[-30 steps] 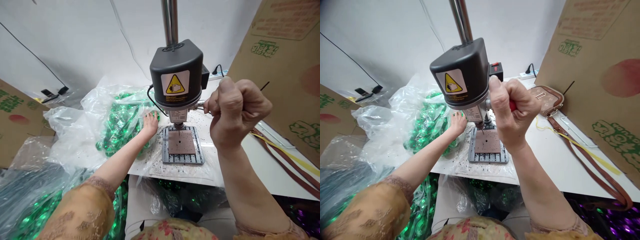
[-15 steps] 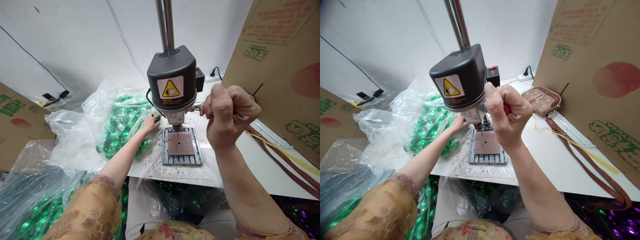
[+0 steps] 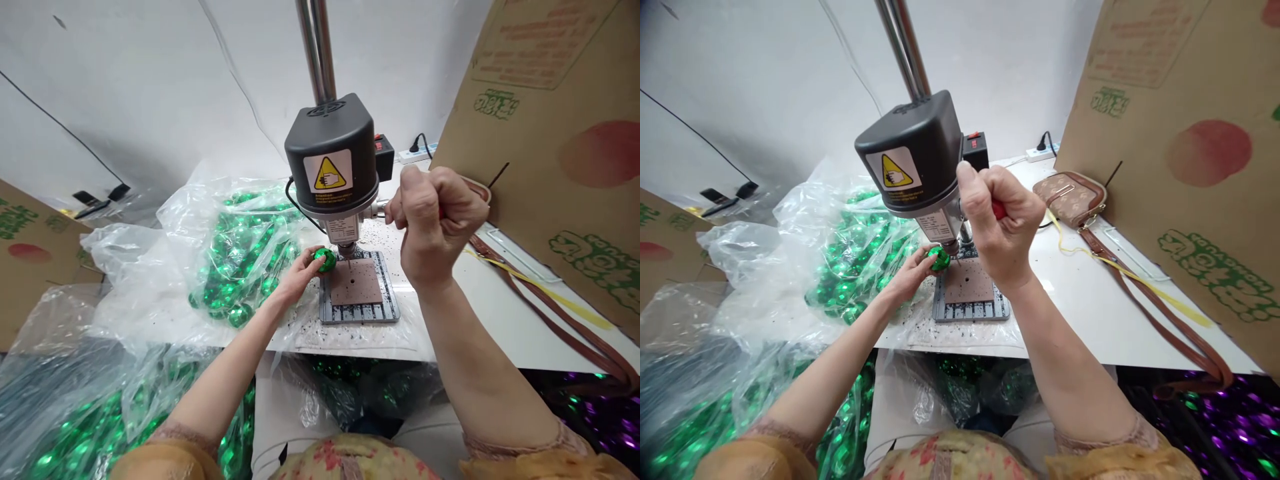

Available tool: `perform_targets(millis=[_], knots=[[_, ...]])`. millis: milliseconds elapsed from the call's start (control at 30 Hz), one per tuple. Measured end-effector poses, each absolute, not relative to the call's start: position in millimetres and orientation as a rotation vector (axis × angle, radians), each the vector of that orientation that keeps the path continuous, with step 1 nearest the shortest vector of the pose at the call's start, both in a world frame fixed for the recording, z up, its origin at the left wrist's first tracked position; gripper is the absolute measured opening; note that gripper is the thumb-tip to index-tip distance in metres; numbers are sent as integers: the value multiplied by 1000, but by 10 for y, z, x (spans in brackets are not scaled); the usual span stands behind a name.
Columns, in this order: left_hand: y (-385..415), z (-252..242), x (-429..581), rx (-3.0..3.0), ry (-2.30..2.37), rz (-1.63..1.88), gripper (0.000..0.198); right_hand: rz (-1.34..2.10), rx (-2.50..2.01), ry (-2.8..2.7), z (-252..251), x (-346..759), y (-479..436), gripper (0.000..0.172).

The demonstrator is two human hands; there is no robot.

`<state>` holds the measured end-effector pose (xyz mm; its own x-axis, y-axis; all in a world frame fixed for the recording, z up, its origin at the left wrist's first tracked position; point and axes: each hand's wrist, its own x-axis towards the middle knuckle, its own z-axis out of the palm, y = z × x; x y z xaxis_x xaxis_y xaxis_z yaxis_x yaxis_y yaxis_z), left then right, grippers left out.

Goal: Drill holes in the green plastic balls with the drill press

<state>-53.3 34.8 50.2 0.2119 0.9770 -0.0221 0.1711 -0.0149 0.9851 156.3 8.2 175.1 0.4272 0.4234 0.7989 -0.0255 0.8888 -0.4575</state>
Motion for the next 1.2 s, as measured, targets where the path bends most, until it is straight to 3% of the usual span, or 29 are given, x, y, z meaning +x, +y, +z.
perform_targets(millis=[633,1200], knots=[[213,263,-226,1697,1165,944,57,271,-422,-1114,1734,1566,82,47],[102,259,2,1838,1297,1051,46,321,-472,-1093,1872,1566,176,53]])
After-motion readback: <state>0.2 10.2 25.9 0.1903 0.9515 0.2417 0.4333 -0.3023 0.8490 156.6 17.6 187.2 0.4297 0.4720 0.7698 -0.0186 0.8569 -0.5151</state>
